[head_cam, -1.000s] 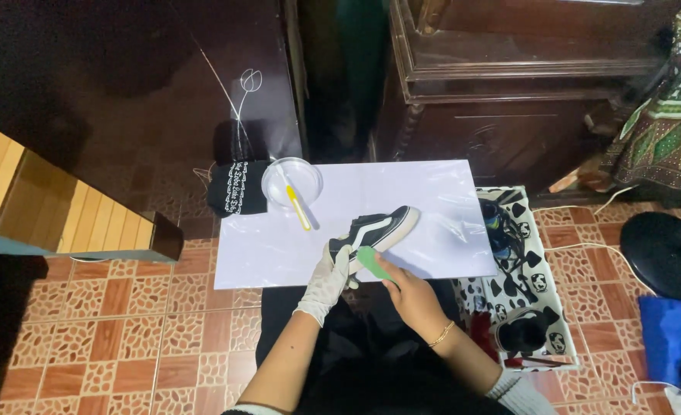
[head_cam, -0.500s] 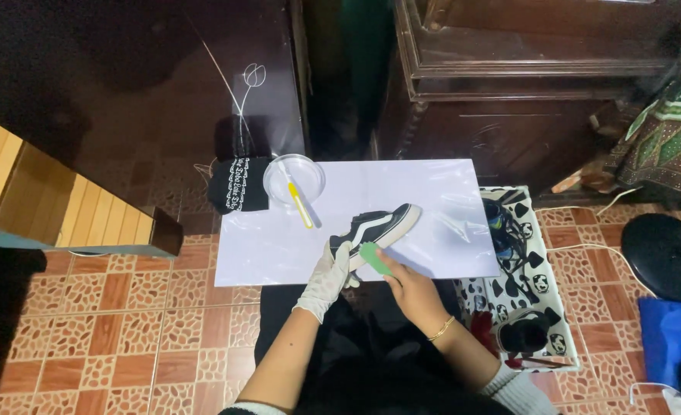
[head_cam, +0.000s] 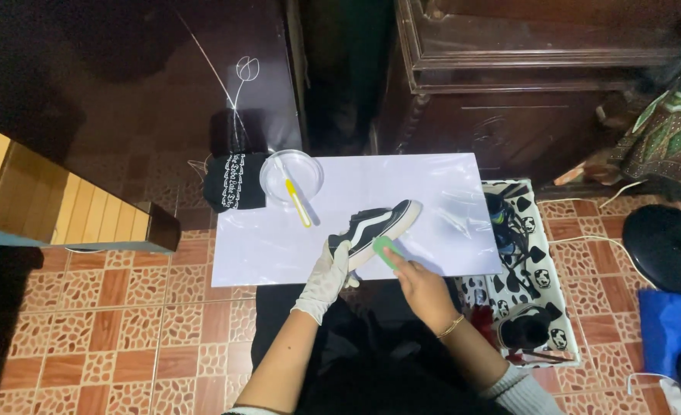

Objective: The person scrubs a black and white sneaker with a green brush, focusing on the white rubber sole and the side panels. They hold the shoe with a gloved left hand and scrub with the right hand over a white sheet on the floor.

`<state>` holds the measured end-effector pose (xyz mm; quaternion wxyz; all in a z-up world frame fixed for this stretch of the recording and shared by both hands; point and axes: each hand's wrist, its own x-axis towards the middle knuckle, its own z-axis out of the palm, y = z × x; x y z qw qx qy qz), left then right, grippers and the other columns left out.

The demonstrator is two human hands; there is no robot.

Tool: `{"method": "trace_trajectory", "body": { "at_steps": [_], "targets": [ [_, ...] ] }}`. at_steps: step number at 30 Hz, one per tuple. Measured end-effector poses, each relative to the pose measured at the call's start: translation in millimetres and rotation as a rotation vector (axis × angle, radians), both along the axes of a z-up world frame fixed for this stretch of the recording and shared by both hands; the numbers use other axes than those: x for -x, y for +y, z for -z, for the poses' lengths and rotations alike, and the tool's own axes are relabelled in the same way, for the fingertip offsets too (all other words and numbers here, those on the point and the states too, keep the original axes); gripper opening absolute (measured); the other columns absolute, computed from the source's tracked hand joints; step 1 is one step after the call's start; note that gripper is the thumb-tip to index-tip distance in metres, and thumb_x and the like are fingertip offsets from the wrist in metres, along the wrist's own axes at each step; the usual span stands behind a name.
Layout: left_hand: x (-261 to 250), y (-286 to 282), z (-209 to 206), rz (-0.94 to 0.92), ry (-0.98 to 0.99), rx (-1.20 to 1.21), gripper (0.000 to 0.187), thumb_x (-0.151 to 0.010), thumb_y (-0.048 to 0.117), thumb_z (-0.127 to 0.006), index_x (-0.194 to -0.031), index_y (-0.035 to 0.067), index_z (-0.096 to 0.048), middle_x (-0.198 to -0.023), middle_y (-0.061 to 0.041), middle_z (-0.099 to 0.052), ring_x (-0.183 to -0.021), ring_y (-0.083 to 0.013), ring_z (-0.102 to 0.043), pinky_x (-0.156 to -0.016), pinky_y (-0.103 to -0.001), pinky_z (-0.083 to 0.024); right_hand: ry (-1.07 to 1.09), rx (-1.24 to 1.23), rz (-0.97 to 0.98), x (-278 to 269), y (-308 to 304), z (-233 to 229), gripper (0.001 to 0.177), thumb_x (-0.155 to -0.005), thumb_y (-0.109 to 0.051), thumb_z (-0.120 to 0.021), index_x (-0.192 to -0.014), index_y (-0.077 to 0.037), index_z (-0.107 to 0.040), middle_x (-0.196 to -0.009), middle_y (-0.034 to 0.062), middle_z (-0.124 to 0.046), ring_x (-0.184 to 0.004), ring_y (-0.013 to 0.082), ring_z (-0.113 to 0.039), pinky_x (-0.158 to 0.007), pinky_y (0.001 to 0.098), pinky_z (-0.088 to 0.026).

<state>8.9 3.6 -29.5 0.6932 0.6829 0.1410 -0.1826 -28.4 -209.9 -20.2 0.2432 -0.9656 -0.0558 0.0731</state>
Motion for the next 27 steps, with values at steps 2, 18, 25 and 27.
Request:
{"method": "trace_trajectory", "body": {
  "at_steps": [2,18,25,27],
  "targets": [
    [-1,-1,-5,0.003,0.011,-0.01,0.048,-0.1,0.045,-0.051,-0.134,0.011,-0.051,-0.09,-0.024,-0.069,-0.065,-0.0273,-0.075,-0.056,-0.025,-0.063,-0.042,-0.054,0.08,-13,-12,-9,0.05,-0.103,-0.024,-0.05,-0.151,-0.037,-0.046,-0.118,0.0186,-0.072,-0.107,0.0354,-0.07,-0.091,0.0443,-0.059],
    [6,-3,-26,0.059,-0.024,-0.102,0.039,-0.101,0.036,-0.051,-0.133,0.014,-0.053,-0.084,-0.014,-0.067,-0.062,-0.0206,-0.073,-0.059,-0.025,-0.064,0.123,-0.184,0.218,-12,-3,-72,0.052,-0.102,-0.017,-0.052,-0.152,-0.03,-0.048,-0.129,0.027,-0.064,-0.12,0.0392,-0.063,-0.1,0.0476,-0.054],
    [7,-1,-26,0.076,-0.003,-0.145,0.039,-0.101,0.039,-0.051,-0.134,0.019,-0.052,-0.085,-0.013,-0.069,-0.064,-0.0197,-0.074,-0.062,-0.027,-0.065,0.061,-0.142,0.082,-11,25,-53,0.054,-0.099,-0.016,-0.053,-0.152,-0.026,-0.046,-0.127,0.0297,-0.064,-0.119,0.0425,-0.063,-0.095,0.0502,-0.057],
    [9,0,-29,0.062,-0.021,-0.124,0.04,-0.101,0.037,-0.05,-0.135,0.016,-0.053,-0.087,-0.015,-0.069,-0.066,-0.0212,-0.073,-0.066,-0.028,-0.065,0.115,-0.116,-0.001,-3,35,-45,0.05,-0.102,-0.024,-0.051,-0.151,-0.031,-0.048,-0.125,0.0235,-0.067,-0.116,0.0363,-0.066,-0.094,0.0444,-0.059]
  ]
}}
